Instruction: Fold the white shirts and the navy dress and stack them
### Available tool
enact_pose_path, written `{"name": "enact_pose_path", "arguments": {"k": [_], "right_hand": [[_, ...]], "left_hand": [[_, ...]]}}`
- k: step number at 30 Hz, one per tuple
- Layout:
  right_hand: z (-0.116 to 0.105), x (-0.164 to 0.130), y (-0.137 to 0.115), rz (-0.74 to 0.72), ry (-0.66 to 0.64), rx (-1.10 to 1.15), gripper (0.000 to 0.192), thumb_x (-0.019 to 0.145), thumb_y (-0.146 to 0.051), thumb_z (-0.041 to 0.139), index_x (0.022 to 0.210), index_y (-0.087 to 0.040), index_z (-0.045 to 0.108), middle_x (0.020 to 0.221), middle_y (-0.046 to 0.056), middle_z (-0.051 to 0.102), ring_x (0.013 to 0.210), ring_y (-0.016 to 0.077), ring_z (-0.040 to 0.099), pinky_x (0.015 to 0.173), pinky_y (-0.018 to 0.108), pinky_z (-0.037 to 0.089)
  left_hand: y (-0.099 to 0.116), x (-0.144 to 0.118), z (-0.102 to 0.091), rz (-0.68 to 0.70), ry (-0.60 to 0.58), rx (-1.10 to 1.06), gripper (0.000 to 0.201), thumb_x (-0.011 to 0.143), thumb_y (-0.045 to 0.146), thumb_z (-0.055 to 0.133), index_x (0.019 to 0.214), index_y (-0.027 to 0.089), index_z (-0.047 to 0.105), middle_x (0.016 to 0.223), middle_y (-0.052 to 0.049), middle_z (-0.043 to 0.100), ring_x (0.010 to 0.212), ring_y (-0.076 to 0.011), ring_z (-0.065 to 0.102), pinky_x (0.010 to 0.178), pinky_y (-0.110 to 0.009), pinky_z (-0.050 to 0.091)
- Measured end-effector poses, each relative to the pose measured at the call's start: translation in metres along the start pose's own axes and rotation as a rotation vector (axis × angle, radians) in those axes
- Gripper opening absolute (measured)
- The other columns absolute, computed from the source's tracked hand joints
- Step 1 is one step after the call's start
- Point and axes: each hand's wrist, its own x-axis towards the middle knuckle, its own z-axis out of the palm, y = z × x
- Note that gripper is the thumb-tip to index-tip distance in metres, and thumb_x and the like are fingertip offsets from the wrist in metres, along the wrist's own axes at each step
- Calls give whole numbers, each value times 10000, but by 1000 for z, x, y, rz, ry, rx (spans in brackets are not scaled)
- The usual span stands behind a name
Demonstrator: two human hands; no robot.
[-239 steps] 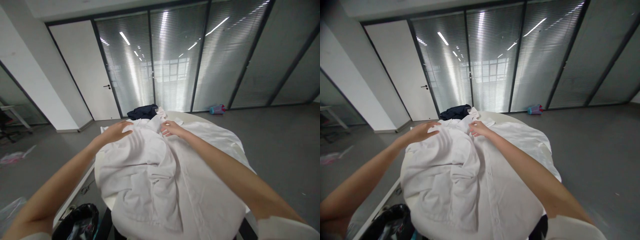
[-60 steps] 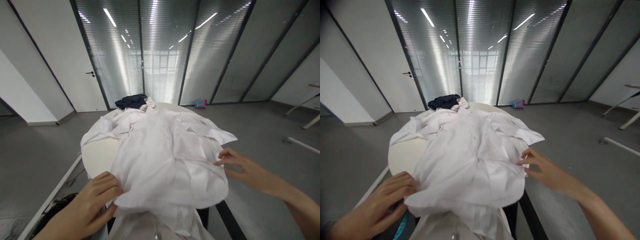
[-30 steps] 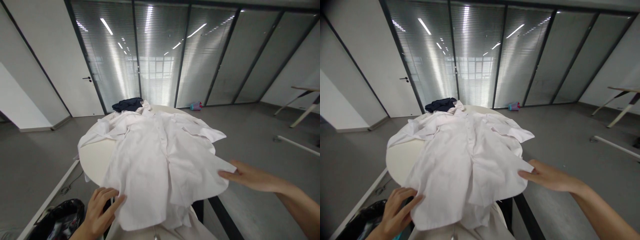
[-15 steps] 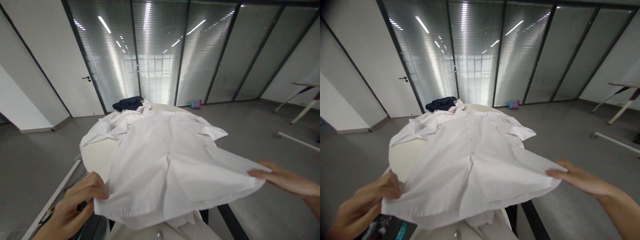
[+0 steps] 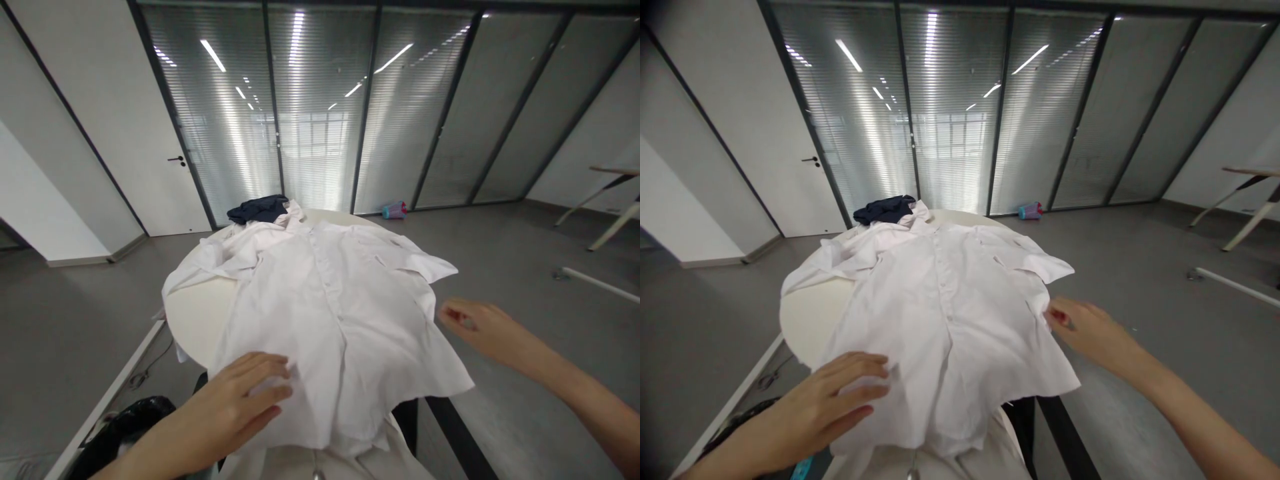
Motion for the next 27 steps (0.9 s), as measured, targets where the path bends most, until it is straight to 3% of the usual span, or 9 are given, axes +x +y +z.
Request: {"name": "enact_pose_path", "arguments": {"k": [2, 5, 9, 13, 15, 17, 20, 24, 27], "right_hand": [[7, 8, -28, -239, 31, -7, 346, 941, -464, 531, 1127, -227, 702, 1142, 124, 715, 1042, 289, 675, 890, 438, 534], [35, 9, -50, -555, -46, -97, 579, 948, -488, 575, 1489, -314, 463, 1557, 103, 433, 1422, 315, 407, 1112, 553, 385], [70, 5, -24, -626, -92, -215, 707, 932, -544, 593, 1560, -353, 329, 1658, 79, 221, 1506, 325, 233, 1167, 602, 284], [73, 2, 17, -581, -86, -141, 649, 984, -538, 479, 1562, -275, 344, 1614, 100, 336, 1499, 292, 266, 1180, 560, 293], [64, 6, 36, -472, 17, -49, 545, 1009, -491, 418, 1495, -249, 455, 1509, 116, 497, 1437, 287, 395, 1152, 552, 343], [50, 18, 57, -234, 229, 50, 462, 1005, -458, 409, 1359, -213, 576, 1354, 141, 620, 1302, 292, 546, 1084, 533, 424], [26, 53, 91, 152, 438, 200, 375, 954, -451, 466, 1078, -170, 681, 1089, 149, 716, 1021, 278, 686, 925, 456, 533], [-7, 110, 106, 417, 326, 208, 260, 909, -373, 584, 796, -163, 689, 808, 103, 728, 829, 246, 687, 812, 372, 541], [-19, 142, 84, 451, 220, 240, 290, 936, -397, 620, 861, -129, 699, 831, 54, 710, 806, 220, 671, 754, 340, 550]], "left_hand": [[3, 33, 10, 76, -6, 62, 390, 968, 192, 571, 1356, 210, 553, 1398, -119, 588, 1386, -265, 472, 1095, -437, 476], [0, 72, 34, 213, -66, 109, 575, 970, 406, 589, 1487, 204, 437, 1576, -144, 389, 1483, -327, 309, 1166, -510, 363], [-9, 87, 66, 350, -134, 131, 742, 919, 549, 613, 1554, 283, 338, 1641, -102, 268, 1493, -363, 265, 1184, -570, 275], [-6, 79, 81, 311, -125, 252, 715, 899, 266, 694, 1532, 304, 364, 1638, -93, 279, 1469, -361, 312, 1171, -559, 282], [-3, 80, 77, 317, -141, 258, 707, 870, 294, 738, 1498, 272, 414, 1613, -128, 323, 1442, -391, 347, 1138, -565, 318], [-1, 90, 63, 331, -187, 165, 734, 837, 469, 755, 1470, 257, 448, 1558, -149, 410, 1391, -403, 417, 1087, -545, 380], [-12, 127, 32, 281, -228, -52, 585, 945, 545, 582, 1443, 255, 478, 1366, -105, 601, 1210, -284, 602, 992, -407, 476], [-52, 208, 5, 60, -69, -83, 318, 1024, 321, 460, 1283, 228, 621, 1278, -53, 635, 1117, -208, 639, 984, -336, 480], [-93, 276, 6, -68, 3, -37, 297, 995, 255, 467, 1205, 206, 671, 1278, -54, 624, 1068, -208, 648, 968, -331, 487]]}}
